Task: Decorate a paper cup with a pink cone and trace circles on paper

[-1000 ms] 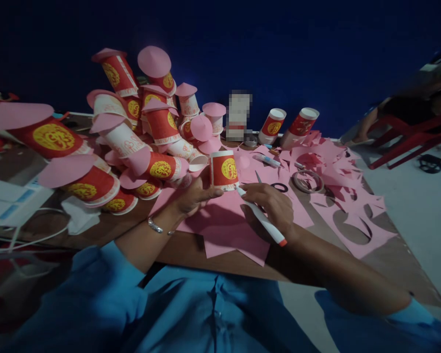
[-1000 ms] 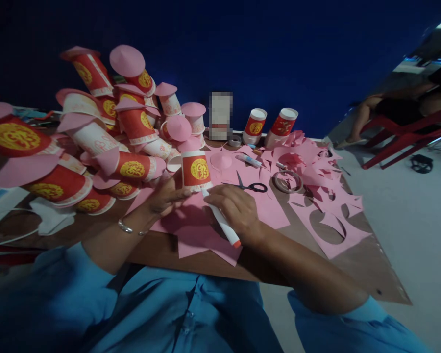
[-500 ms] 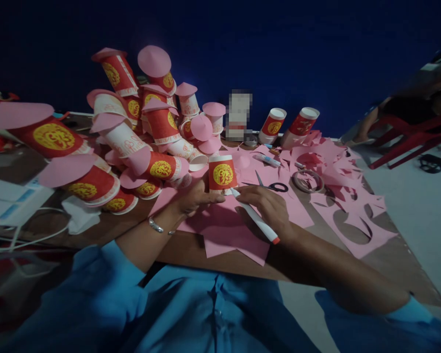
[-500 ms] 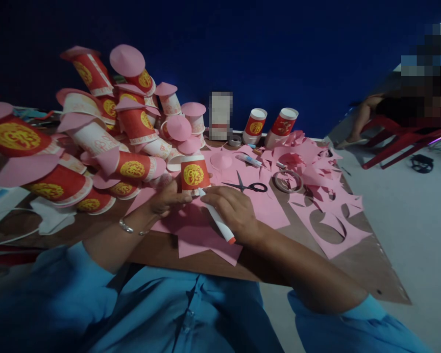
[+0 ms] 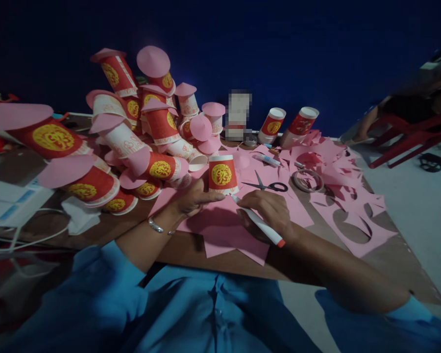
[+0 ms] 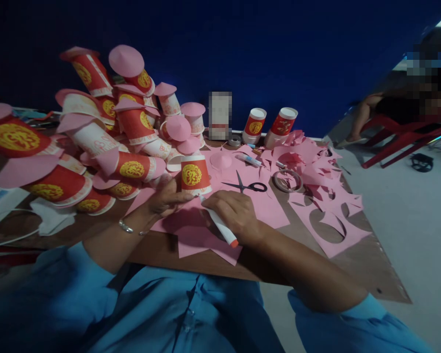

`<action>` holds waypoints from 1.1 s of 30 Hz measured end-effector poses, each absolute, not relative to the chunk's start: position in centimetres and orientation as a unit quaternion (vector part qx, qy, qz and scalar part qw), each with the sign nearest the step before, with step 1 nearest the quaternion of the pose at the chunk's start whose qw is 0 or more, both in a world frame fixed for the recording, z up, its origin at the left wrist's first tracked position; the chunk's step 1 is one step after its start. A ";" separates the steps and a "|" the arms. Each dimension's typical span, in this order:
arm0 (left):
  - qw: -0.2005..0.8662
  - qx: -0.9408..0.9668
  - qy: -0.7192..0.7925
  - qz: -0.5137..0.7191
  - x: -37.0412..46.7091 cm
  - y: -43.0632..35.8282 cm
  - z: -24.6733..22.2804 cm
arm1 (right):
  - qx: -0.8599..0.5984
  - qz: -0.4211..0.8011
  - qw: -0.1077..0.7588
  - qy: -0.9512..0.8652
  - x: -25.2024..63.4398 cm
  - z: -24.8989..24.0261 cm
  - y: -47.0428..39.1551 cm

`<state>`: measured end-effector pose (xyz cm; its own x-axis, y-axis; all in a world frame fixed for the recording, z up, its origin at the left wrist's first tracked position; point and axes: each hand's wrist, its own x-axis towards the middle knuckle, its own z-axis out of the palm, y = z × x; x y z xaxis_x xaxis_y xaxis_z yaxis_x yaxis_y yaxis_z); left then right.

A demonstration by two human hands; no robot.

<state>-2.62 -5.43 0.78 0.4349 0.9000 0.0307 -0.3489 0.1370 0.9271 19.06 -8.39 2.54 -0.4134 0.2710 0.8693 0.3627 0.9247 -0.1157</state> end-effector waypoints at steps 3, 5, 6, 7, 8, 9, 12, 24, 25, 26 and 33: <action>0.702 0.472 0.286 0.449 -2.5 -5.4 0.8 | -0.195 -0.038 0.499 -0.844 19.2 2.4 -8.4; 0.704 0.466 0.288 0.452 -2.5 -5.5 0.7 | -0.197 -0.039 0.492 -0.847 19.3 2.2 -8.4; 0.705 0.464 0.289 0.452 -2.6 -5.5 0.6 | -0.198 -0.040 0.489 -0.849 19.3 2.2 -8.4; 0.706 0.461 0.290 0.453 -2.6 -5.4 0.6 | -0.199 -0.041 0.486 -0.850 19.4 2.2 -8.4; 0.706 0.460 0.290 0.453 -2.6 -5.4 0.5 | -0.200 -0.040 0.485 -0.850 19.4 2.1 -8.4; 0.707 0.459 0.290 0.454 -2.5 -5.5 0.5 | -0.199 -0.039 0.484 -0.851 19.4 2.2 -8.4; 0.705 0.463 0.284 0.456 -2.5 -5.5 0.6 | -0.196 -0.035 0.484 -0.852 19.3 2.3 -8.4; 0.698 0.481 0.290 0.443 -2.6 -5.4 0.2 | -0.206 -0.030 0.464 -0.861 19.4 2.2 -8.3; 0.697 0.484 0.293 0.440 -2.6 -5.4 0.1 | -0.209 -0.032 0.463 -0.861 19.4 2.2 -8.3; 0.695 0.488 0.296 0.438 -2.6 -5.4 0.1 | -0.213 -0.034 0.463 -0.860 19.4 2.2 -8.3; 0.685 0.508 0.311 0.420 -2.8 -5.5 0.2 | -0.216 -0.029 0.460 -0.861 19.5 1.9 -8.2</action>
<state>-2.76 -5.49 0.23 0.4548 0.8906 0.0010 -0.2584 0.1309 0.9571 19.49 -8.22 1.89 -0.4830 0.3449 0.8048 0.3983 0.9051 -0.1488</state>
